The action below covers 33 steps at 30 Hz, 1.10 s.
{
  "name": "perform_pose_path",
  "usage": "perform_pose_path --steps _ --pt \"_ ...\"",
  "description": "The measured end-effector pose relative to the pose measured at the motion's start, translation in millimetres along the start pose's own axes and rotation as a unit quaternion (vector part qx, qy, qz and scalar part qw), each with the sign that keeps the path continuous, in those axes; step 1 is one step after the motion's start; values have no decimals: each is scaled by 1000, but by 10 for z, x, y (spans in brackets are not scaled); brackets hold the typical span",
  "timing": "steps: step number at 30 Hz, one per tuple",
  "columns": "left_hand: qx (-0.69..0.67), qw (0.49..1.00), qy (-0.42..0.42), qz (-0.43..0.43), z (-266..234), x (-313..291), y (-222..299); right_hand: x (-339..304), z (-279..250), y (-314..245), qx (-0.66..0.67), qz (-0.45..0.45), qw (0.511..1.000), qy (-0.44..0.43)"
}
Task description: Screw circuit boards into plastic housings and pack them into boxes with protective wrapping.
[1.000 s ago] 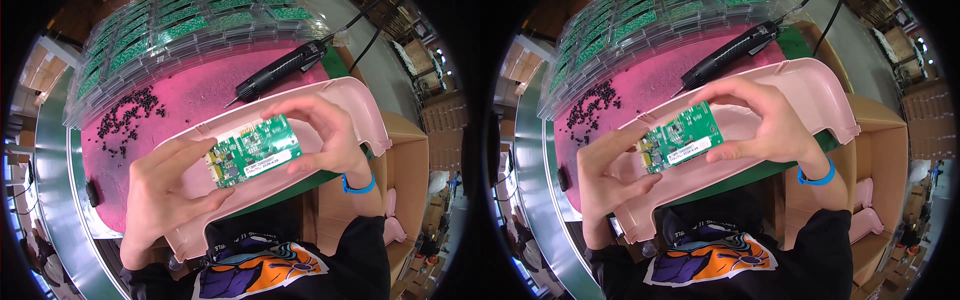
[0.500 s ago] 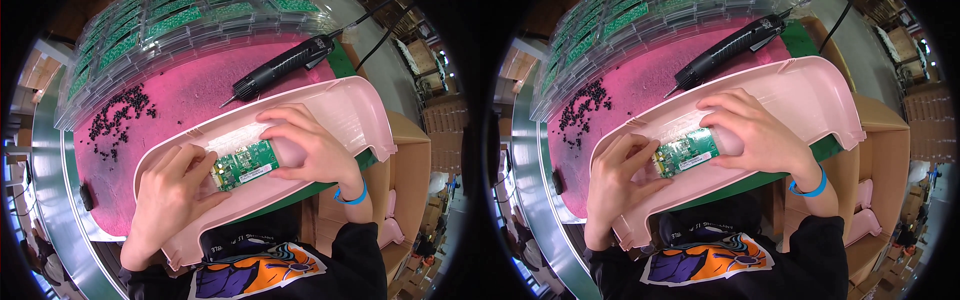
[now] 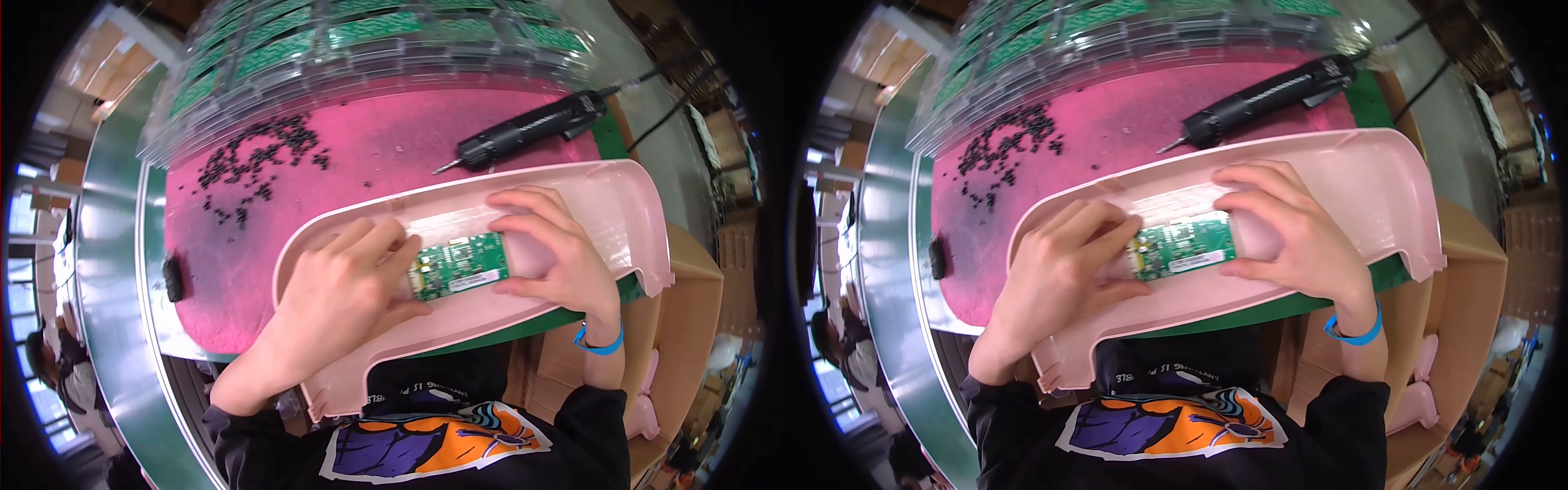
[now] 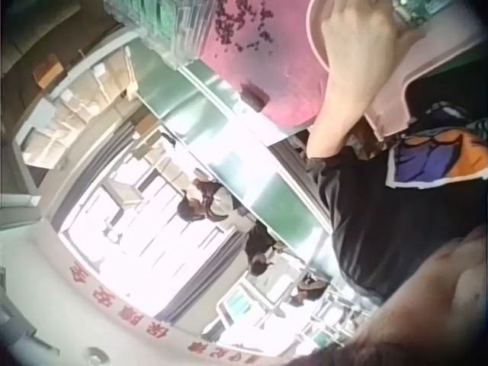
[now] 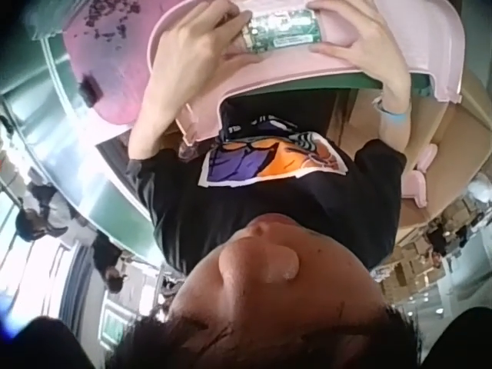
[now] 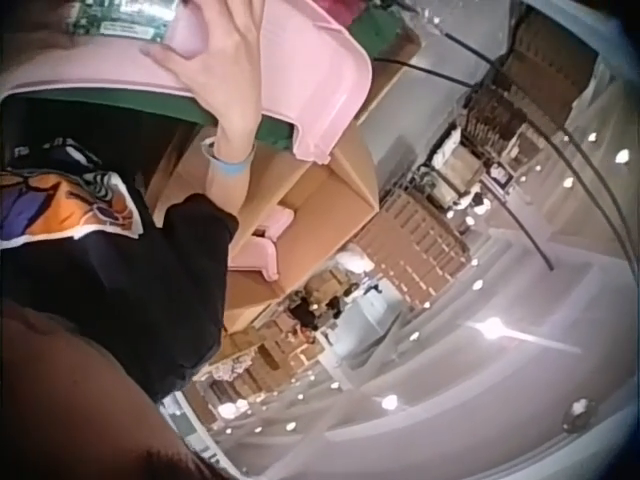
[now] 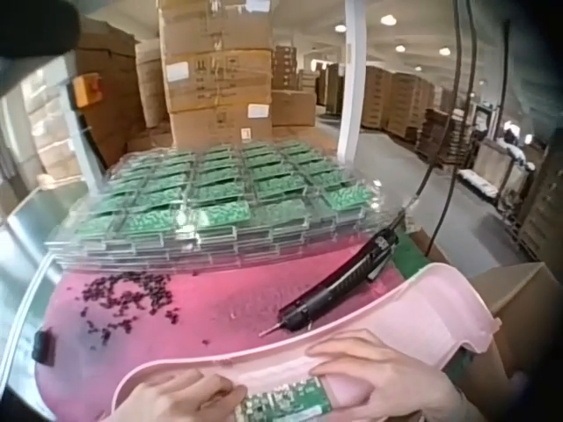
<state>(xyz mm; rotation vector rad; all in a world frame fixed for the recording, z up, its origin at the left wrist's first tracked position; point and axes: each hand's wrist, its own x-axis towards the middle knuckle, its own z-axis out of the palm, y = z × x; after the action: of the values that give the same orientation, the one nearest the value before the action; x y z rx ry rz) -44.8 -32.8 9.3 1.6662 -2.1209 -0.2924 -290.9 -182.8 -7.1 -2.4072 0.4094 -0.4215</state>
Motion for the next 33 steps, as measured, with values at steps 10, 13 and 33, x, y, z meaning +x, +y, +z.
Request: perform_pose_path --steps 10,13,33 --pt "-11 987 98 -126 -529 -92 -377 -24 -413 -148 27 118 982 144" --pt "99 978 143 -118 -520 36 -924 170 -749 44 -20 206 951 231" --pt "169 975 119 -87 -304 147 -1411 1198 -173 -186 316 -89 876 354"
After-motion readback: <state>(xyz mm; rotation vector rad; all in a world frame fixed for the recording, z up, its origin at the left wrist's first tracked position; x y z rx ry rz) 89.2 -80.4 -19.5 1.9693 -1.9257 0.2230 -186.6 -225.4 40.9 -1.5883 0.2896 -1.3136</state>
